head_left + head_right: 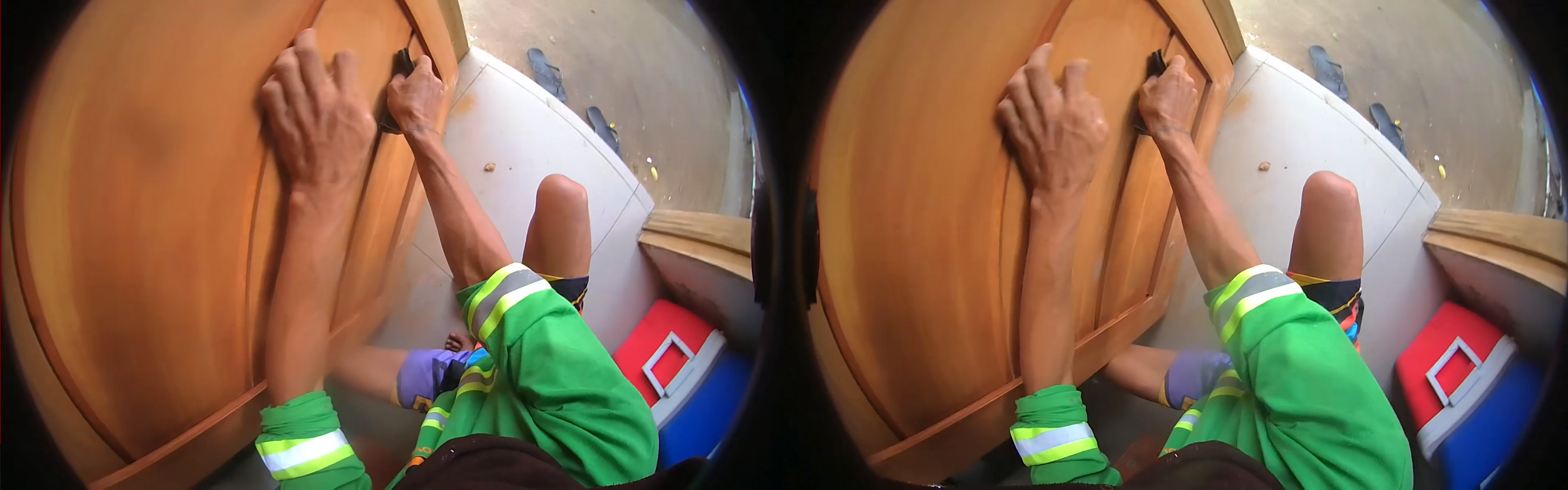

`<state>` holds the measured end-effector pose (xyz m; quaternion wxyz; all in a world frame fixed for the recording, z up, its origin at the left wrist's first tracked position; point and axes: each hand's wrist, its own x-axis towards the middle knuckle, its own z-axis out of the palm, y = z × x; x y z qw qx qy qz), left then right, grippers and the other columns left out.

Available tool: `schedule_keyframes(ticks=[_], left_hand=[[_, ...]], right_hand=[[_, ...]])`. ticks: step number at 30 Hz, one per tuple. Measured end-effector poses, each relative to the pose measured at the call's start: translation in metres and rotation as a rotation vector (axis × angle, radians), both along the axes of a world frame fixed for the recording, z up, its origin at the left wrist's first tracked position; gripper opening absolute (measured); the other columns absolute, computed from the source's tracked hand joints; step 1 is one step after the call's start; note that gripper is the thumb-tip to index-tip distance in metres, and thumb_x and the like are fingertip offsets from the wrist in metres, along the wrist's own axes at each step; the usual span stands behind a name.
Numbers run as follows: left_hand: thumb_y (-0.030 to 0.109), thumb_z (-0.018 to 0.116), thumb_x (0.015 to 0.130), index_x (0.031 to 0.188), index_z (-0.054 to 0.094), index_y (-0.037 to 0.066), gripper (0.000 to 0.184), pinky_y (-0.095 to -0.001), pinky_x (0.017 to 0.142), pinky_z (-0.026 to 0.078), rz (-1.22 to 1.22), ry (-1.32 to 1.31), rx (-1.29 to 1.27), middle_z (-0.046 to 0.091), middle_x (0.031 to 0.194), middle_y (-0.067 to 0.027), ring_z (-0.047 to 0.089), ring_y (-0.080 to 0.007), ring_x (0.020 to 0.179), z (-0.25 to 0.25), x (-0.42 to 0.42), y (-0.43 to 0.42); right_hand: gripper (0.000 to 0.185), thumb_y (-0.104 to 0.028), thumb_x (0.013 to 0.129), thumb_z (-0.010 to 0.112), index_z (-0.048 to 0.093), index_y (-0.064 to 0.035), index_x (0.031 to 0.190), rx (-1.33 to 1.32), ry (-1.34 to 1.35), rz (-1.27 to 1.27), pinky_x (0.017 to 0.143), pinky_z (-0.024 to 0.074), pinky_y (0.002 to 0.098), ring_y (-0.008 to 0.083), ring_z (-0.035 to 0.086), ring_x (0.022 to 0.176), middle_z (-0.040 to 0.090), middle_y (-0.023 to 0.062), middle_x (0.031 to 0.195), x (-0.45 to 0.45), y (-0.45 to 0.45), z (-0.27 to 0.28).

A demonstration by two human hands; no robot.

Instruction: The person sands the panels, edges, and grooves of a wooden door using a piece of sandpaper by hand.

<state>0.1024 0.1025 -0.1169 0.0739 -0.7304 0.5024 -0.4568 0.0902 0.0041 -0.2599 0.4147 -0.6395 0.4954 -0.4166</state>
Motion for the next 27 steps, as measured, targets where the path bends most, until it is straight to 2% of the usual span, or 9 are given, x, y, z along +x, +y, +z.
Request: schedule_keyframes(ticks=[5, 6, 13, 16, 19, 21, 22, 25, 27], left_hand=[[0.012, 0.065, 0.081, 0.102, 0.064, 0.017, 0.021, -0.0407, 0.085, 0.044, -0.015, -0.002, -0.062, 0.060, 0.130, -0.0063, 0.057, -0.0262, 0.112, 0.003, -0.007, -0.005], [0.012, 0.065, 0.081, 0.101, 0.064, 0.017, 0.020, -0.0404, 0.085, 0.044, -0.025, -0.008, -0.068, 0.061, 0.130, -0.0063, 0.057, -0.0262, 0.112, 0.003, -0.005, -0.005], [0.017, 0.057, 0.089, 0.096, 0.062, 0.013, 0.009, -0.0367, 0.084, 0.042, -0.030, -0.021, -0.066, 0.061, 0.129, -0.0100, 0.056, -0.0239, 0.105, 0.000, -0.005, 0.000], [0.012, 0.058, 0.089, 0.098, 0.063, 0.014, 0.011, -0.0386, 0.083, 0.044, -0.025, 0.050, -0.077, 0.062, 0.130, -0.0068, 0.057, -0.0246, 0.104, 0.002, -0.006, -0.006], [0.012, 0.058, 0.089, 0.098, 0.062, 0.015, 0.010, -0.0380, 0.082, 0.044, -0.018, 0.037, -0.092, 0.062, 0.130, -0.0062, 0.057, -0.0241, 0.103, 0.003, -0.007, -0.007], [0.013, 0.058, 0.090, 0.098, 0.062, 0.015, 0.009, -0.0375, 0.082, 0.044, -0.012, 0.037, -0.077, 0.062, 0.130, -0.0057, 0.057, -0.0236, 0.103, 0.002, -0.008, -0.003], [0.013, 0.058, 0.090, 0.098, 0.062, 0.015, 0.009, -0.0377, 0.082, 0.044, -0.049, 0.057, -0.102, 0.062, 0.130, -0.0058, 0.058, -0.0233, 0.103, 0.001, -0.008, -0.002], [0.012, 0.057, 0.090, 0.098, 0.062, 0.015, 0.010, -0.0377, 0.083, 0.045, -0.069, 0.061, -0.090, 0.061, 0.130, -0.0057, 0.058, -0.0231, 0.103, 0.007, -0.009, -0.001], [0.011, 0.057, 0.091, 0.106, 0.065, 0.014, 0.018, -0.0386, 0.088, 0.046, -0.052, 0.166, -0.063, 0.061, 0.132, -0.0073, 0.058, -0.0250, 0.108, 0.018, -0.019, -0.002]], right_hand=[[0.018, -0.010, 0.086, 0.062, 0.055, 0.0001, 0.099, 0.070, 0.014, 0.181, 0.078, 0.0503, 0.0594, 0.0503, 0.066, 0.089, 0.067, 0.0326, 0.085, -0.047, 0.084, 0.001], [0.021, -0.011, 0.086, 0.063, 0.055, 0.0007, 0.101, 0.134, 0.002, 0.209, 0.080, 0.0499, 0.0594, 0.0511, 0.066, 0.091, 0.067, 0.0332, 0.088, -0.050, 0.081, 0.002], [0.028, -0.011, 0.084, 0.063, 0.058, 0.0030, 0.108, -0.003, 0.126, 0.033, 0.080, 0.0522, 0.0559, 0.0501, 0.067, 0.092, 0.068, 0.0338, 0.094, 0.016, -0.064, 0.002], [0.036, -0.009, 0.084, 0.061, 0.060, 0.0031, 0.118, -0.093, 0.138, 0.069, 0.088, 0.0514, 0.0560, 0.0505, 0.066, 0.097, 0.067, 0.0357, 0.098, 0.006, -0.035, -0.014], [0.038, -0.011, 0.085, 0.061, 0.055, 0.0053, 0.119, -0.005, 0.027, 0.296, 0.093, 0.0477, 0.0597, 0.0529, 0.064, 0.100, 0.066, 0.0372, 0.100, -0.036, 0.027, -0.013], [0.033, -0.012, 0.086, 0.061, 0.056, 0.0050, 0.113, 0.005, 0.073, 0.183, 0.091, 0.0482, 0.0597, 0.0528, 0.064, 0.098, 0.066, 0.0364, 0.098, -0.018, -0.004, -0.011], [0.031, -0.012, 0.086, 0.060, 0.055, 0.0050, 0.112, -0.163, 0.086, 0.029, 0.087, 0.0496, 0.0599, 0.0526, 0.064, 0.098, 0.067, 0.0359, 0.097, 0.005, -0.034, -0.027], [0.036, -0.012, 0.085, 0.060, 0.053, 0.0057, 0.116, 0.060, 0.165, 0.087, 0.086, 0.0503, 0.0594, 0.0518, 0.064, 0.099, 0.066, 0.0358, 0.099, 0.013, -0.075, 0.011], [0.035, -0.013, 0.087, 0.060, 0.053, 0.0031, 0.117, -0.058, 0.082, 0.120, 0.089, 0.0491, 0.0589, 0.0530, 0.063, 0.101, 0.066, 0.0357, 0.104, 0.005, -0.049, -0.021]])
